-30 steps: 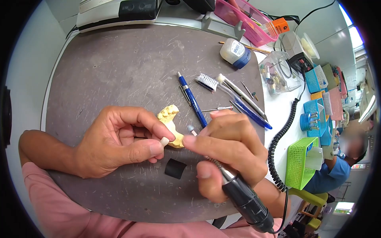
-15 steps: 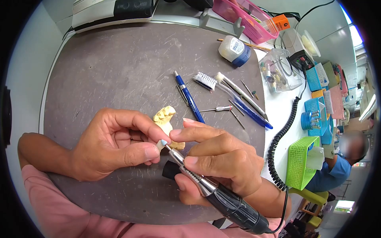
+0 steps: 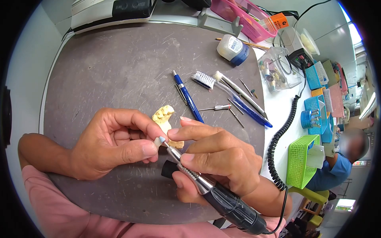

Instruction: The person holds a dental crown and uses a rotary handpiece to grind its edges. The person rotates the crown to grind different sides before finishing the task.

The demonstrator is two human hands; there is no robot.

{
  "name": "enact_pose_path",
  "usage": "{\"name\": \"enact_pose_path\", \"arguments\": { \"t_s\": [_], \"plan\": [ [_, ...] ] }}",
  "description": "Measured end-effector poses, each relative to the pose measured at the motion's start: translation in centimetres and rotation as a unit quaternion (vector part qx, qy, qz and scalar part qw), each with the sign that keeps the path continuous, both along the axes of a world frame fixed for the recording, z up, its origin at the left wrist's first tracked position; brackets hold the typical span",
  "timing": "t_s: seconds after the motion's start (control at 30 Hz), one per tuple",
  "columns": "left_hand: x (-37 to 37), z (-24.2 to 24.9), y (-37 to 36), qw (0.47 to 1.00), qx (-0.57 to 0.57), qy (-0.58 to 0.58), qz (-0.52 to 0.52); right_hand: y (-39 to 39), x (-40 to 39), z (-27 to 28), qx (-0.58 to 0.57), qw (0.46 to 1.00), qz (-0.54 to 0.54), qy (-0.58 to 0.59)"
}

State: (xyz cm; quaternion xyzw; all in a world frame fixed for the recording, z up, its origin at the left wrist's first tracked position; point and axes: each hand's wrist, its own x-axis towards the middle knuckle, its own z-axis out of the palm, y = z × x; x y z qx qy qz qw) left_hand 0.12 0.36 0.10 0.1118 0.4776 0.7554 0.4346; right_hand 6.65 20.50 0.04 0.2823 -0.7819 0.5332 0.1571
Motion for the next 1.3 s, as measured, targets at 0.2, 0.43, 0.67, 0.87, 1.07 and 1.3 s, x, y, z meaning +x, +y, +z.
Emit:
{"name": "enact_pose_path", "arguments": {
  "t_s": [0.2,0.43,0.67,0.87,1.07,1.3],
  "plan": [
    [0.03,-0.09,0.00,1.000,0.001,-0.001,-0.001,0.00,-0.04,0.19,-0.001,1.000,0.004,-0.005],
    [0.10,-0.14,0.08,1.000,0.008,0.002,0.002,0.07,-0.02,0.53,0.025,1.000,0.007,-0.007],
    [0.04,0.13,0.00,1.000,-0.002,-0.004,-0.002,0.36,0.15,-0.13,0.021,0.999,0.006,-0.025],
    [0.05,0.05,0.03,1.000,-0.001,-0.008,-0.001,-0.07,-0.04,-0.10,-0.007,1.000,-0.004,0.004],
    [0.05,-0.17,0.04,1.000,0.009,-0.002,-0.004,-0.10,0.01,0.35,0.023,1.000,0.006,0.004],
    [0.05,-0.13,0.01,1.000,0.004,-0.002,-0.006,0.02,-0.03,0.43,0.017,1.000,0.006,-0.013]
  ]
}}
